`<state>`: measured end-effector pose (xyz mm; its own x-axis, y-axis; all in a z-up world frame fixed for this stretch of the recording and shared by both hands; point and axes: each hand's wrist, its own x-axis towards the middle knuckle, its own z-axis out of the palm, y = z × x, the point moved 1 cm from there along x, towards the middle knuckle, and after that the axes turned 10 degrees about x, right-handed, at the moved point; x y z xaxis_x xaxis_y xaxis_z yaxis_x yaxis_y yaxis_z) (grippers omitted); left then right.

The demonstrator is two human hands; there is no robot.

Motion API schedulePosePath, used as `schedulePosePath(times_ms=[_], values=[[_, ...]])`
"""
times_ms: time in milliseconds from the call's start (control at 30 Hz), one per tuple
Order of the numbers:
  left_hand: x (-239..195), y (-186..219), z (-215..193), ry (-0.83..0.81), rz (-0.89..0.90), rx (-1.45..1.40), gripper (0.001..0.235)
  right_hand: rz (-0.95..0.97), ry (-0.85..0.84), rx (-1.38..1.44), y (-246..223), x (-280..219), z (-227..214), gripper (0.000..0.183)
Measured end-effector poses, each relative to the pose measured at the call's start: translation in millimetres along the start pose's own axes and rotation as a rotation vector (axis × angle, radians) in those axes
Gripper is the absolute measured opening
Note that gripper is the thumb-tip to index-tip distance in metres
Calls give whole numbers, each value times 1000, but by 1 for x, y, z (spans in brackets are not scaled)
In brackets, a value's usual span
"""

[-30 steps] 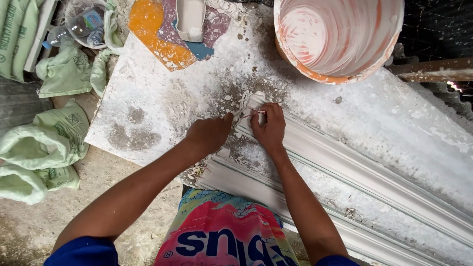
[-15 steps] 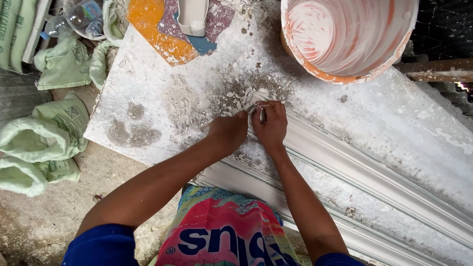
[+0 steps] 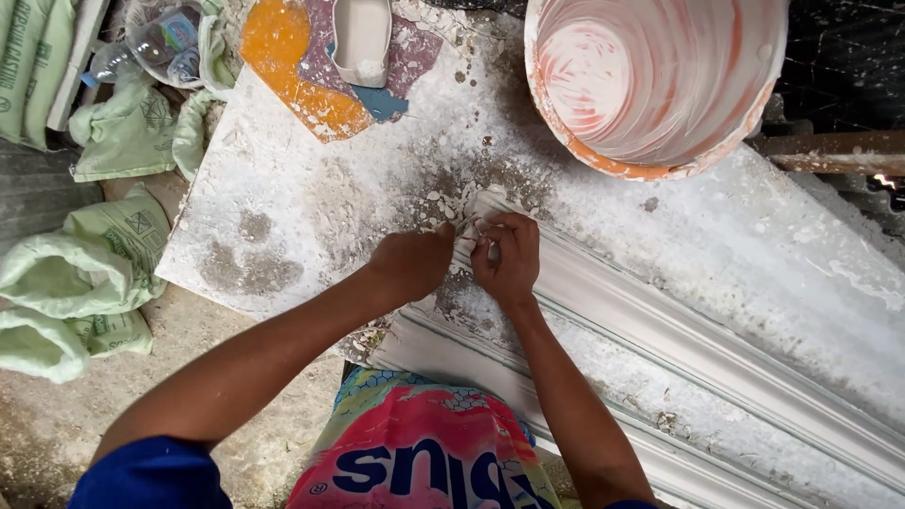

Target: Using a small metal scraper to remove excess material and refine the edges of decorative plaster moldings on a workbench.

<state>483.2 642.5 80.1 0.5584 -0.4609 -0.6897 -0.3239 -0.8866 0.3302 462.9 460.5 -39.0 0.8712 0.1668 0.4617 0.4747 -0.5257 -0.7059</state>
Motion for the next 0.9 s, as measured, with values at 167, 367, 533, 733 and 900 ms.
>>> schedulePosePath(times_ms=[167, 367, 533, 733, 900], values=[[64, 11, -13, -287, -7, 171, 41, 12, 8, 39, -2, 3, 1, 8], [136, 5, -10, -451, 109, 203, 39, 53, -16, 24, -1, 1, 3, 8], [168, -21, -45, -618, 222, 367, 41, 23, -14, -10, 2, -4, 4, 21], [111, -22, -40, -533, -6, 426, 35, -34, 16, -30, 12, -13, 9, 24], [121, -10, -4, -125, -25, 674, 19, -92, 45, -22, 21, -10, 14, 32]])
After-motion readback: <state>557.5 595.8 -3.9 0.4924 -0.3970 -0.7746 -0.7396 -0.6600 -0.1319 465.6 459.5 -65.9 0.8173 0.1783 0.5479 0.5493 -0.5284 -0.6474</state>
